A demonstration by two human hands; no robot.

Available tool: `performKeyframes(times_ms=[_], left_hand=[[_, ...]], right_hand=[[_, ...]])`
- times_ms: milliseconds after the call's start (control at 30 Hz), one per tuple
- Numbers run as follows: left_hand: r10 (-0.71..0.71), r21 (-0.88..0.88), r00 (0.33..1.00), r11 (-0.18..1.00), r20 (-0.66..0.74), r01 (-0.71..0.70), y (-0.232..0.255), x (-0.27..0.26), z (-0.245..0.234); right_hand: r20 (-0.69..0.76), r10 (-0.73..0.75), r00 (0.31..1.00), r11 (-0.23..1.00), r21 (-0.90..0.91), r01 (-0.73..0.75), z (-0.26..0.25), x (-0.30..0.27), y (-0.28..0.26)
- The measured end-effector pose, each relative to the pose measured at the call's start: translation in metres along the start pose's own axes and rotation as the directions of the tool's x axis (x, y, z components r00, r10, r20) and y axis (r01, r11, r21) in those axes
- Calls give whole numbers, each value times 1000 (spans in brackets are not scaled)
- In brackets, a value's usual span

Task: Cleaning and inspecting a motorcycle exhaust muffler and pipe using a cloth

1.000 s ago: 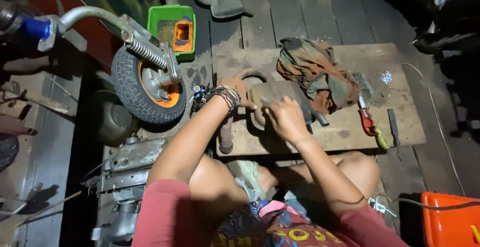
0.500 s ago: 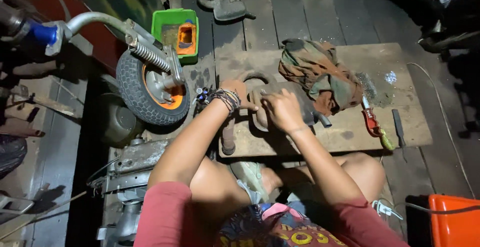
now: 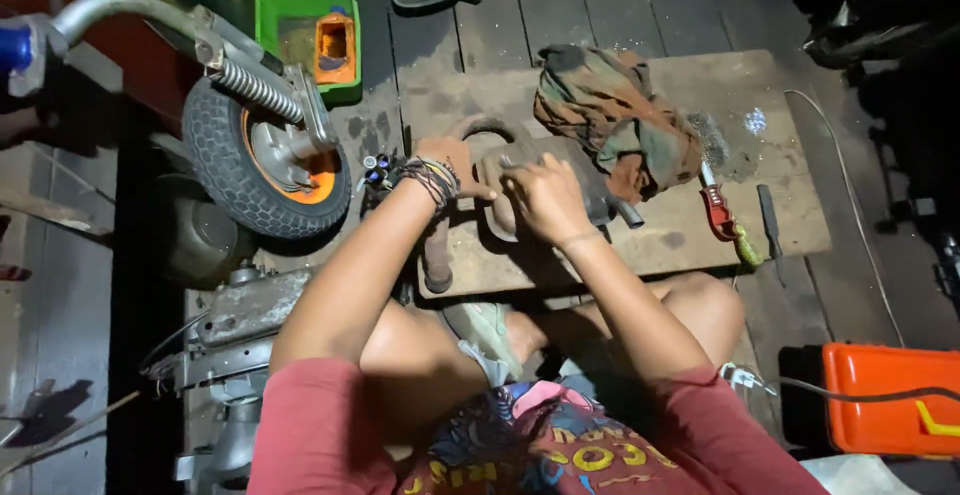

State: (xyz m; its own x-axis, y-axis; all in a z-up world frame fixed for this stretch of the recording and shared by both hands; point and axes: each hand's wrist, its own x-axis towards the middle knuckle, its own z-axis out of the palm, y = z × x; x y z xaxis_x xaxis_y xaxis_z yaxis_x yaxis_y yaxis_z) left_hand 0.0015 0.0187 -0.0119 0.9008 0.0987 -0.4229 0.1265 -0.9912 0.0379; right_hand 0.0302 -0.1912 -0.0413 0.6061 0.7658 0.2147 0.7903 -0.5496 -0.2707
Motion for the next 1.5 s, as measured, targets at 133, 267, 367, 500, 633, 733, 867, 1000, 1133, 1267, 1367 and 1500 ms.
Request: performKeyframes(times_ms=[133,267,367,500,633,733,867,1000,1133,1267,1367,1500], left_hand=[[-13,-32,999,999,38,14,-2,8,2],[-33,-20,999,999,3,33,11,-12,-18],[-55,43,998,998,20,54,8,-8,-10],[-43,1,998,999,42,43,5,-11,-9],[-56,-10,998,998,24,57,4,-2,-6],[-49,-33,999,998,-12,49,1,3,2],[-34,18,999,999,20,33,2,-4,-7],[-22,-27,996,999,86,24,5,-11,-13],[-28,8,998,1000,60,28,-1,5,-1],[-35,4,997,999,63,35,22,-57,-56],[-38,-1,997,999,71,38,21,-62,-62],[-89,76,991,994,97,81,7,-9,-5]], right_hand=[[30,47,998,999,17,-48,-47,-29,-26],[26,78,997,995,57,-79,-14,-20,-13],[-2,61,998,997,51,-61,-12,-13,-10],[-68,69,995,987,148,-59,-3,-15,14],[-150,150,977,931,354,-88,4,7,31],[-67,268,961,792,583,-180,23,37,59],[-48,266,963,770,612,-182,21,60,79],[83,143,986,781,602,-164,-3,50,42],[-30,225,974,879,438,-190,39,76,80],[25,175,984,855,491,-165,23,78,84],[137,103,985,804,572,-164,28,78,74],[-162,-89,983,986,127,111,22,98,74]])
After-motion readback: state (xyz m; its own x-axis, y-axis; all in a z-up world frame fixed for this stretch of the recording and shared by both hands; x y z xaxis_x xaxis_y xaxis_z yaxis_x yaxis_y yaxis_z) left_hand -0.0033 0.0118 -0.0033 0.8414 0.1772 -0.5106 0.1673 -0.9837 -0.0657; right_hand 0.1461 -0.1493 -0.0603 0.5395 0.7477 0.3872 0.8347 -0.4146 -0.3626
